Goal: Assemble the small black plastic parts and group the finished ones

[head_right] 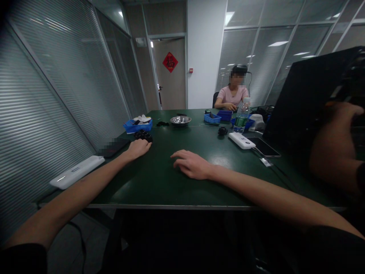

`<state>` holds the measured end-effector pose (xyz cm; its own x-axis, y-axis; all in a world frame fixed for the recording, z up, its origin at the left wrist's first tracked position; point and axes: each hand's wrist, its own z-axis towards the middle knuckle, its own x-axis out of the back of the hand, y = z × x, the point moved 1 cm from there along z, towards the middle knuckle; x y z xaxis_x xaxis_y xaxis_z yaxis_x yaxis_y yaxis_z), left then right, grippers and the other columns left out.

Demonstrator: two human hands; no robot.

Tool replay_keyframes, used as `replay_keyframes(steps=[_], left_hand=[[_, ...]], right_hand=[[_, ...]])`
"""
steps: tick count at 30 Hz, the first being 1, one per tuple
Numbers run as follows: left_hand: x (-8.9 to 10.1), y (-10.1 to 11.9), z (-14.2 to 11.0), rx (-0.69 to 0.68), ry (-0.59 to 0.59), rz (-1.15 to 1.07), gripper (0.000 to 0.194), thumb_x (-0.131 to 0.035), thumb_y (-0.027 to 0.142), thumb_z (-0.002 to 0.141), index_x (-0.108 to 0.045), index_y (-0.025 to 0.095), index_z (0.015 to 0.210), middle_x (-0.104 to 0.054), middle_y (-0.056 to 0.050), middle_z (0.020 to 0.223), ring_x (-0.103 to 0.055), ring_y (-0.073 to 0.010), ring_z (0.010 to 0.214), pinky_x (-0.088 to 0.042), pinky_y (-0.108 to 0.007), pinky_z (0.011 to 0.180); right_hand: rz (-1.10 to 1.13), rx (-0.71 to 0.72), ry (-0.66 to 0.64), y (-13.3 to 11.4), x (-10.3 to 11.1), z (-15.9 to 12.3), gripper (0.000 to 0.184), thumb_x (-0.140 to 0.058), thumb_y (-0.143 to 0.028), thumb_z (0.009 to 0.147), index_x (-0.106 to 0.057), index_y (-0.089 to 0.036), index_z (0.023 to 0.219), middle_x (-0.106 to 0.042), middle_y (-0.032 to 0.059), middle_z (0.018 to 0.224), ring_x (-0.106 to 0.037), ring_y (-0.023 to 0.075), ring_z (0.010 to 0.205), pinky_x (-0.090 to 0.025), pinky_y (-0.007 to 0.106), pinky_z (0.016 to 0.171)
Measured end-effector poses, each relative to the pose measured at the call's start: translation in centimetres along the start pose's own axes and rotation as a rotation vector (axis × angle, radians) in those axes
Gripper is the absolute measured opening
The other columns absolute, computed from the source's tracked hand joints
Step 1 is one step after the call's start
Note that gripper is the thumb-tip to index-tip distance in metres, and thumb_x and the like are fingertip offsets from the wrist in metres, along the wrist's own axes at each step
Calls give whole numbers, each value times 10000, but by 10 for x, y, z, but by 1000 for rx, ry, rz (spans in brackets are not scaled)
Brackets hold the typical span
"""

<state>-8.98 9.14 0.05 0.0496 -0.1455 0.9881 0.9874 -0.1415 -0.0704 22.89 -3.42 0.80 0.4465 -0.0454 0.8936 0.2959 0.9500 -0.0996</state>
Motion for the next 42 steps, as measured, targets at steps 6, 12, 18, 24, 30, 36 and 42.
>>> replay_keyframes(steps=[6, 12, 18, 24, 30, 36, 42], left_hand=[[3, 12, -7, -181, -16, -13, 540, -361, 517, 1028, -749, 164, 901, -753, -135, 955, -708, -244, 853, -510, -313, 778], [5, 22, -12, -409, 14, -22, 547, -324, 505, 1041, -717, 181, 841, -729, -94, 838, -661, -204, 735, -468, -305, 718], [3, 20, -10, -441, 15, -65, 517, -336, 474, 1047, -701, 170, 842, -708, -82, 809, -631, -184, 686, -455, -296, 678], [4, 21, -10, -443, 13, -53, 535, -326, 493, 1048, -699, 170, 840, -708, -91, 820, -634, -193, 696, -454, -299, 687], [3, 21, -10, -442, 24, -44, 548, -322, 488, 1050, -704, 164, 828, -708, -92, 810, -642, -194, 691, -458, -306, 686], [1, 20, -9, -459, 63, 7, 529, -336, 473, 1055, -702, 160, 835, -718, -89, 822, -649, -193, 701, -428, -285, 638], [-1, 18, -7, -483, 69, -36, 506, -346, 463, 1057, -694, 174, 829, -712, -75, 798, -635, -179, 667, -398, -273, 609]], right_hand=[[35, -89, -10, 6, -6, -1, 245, -539, -119, 967, -662, -201, 1162, -596, 122, 1379, -560, 258, 1281, -496, 490, 1071], [-5, -193, 10, 22, -12, -3, 248, -556, -218, 987, -654, -215, 1215, -647, 107, 1298, -610, 264, 1186, -509, 487, 1029], [-165, -437, 9, 79, -8, -20, 254, -557, -277, 985, -674, -192, 1193, -679, 106, 1204, -645, 249, 1081, -522, 414, 981], [-388, -737, 127, 143, 15, -57, 365, -530, -249, 932, -648, -118, 1251, -591, 195, 1330, -549, 338, 1216, -459, 475, 1068], [-615, -981, 248, 182, 41, -91, 621, -531, -229, 878, -430, -65, 1468, -383, 260, 1539, -352, 431, 1368, -373, 578, 1080], [-715, -1123, 154, 208, 40, -101, 507, -494, -310, 915, -499, -75, 1364, -564, 253, 1359, -447, 396, 1269, -364, 542, 1040], [-713, -1116, 158, 207, 40, -102, 401, -434, -331, 974, -576, -85, 1257, -581, 249, 1309, -480, 382, 1208, -372, 511, 993]])
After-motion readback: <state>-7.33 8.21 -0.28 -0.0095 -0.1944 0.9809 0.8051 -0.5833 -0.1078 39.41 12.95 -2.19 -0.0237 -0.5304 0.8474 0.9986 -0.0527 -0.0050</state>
